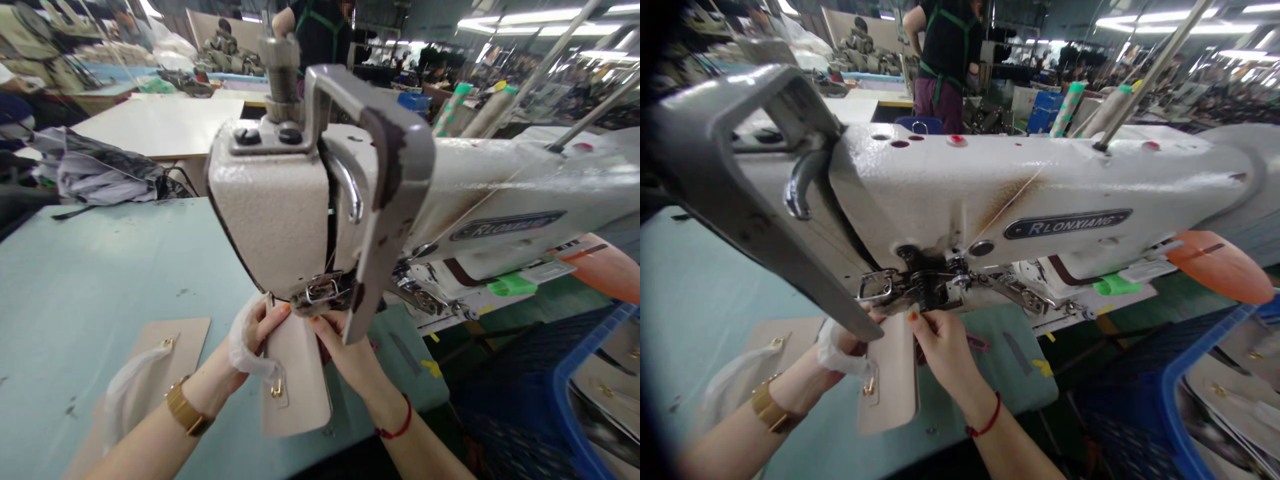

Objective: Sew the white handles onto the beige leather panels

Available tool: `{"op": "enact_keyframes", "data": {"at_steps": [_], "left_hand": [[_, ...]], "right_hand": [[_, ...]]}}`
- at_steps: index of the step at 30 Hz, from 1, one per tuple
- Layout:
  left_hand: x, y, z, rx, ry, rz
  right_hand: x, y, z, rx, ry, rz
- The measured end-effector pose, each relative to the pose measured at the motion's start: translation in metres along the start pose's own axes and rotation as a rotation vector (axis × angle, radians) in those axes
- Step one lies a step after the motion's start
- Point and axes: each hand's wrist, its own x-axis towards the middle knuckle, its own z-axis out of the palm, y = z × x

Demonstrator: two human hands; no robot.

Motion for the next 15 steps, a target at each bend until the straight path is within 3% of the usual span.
{"op": "enact_keyframes", "data": {"at_steps": [3,6,8,11,15], "left_hand": [[-0.005,-0.008,-0.003,-0.084,-0.111,-0.131],[-0.007,-0.005,0.004,-0.219,-0.285,-0.203],[-0.007,0.0,0.009,-0.269,-0.333,-0.241],[-0.007,0.01,0.015,-0.224,-0.327,-0.215],[-0.006,0.03,0.014,0.014,-0.19,-0.003]], "right_hand": [[0.001,-0.001,-0.004,-0.065,0.046,-0.004],[0.003,-0.001,-0.004,-0.117,0.082,-0.041],[0.004,0.001,-0.002,-0.124,0.093,-0.05],[0.004,0.006,-0.001,-0.062,0.071,-0.016],[0.004,0.009,0.005,0.077,0.032,0.039]]}}
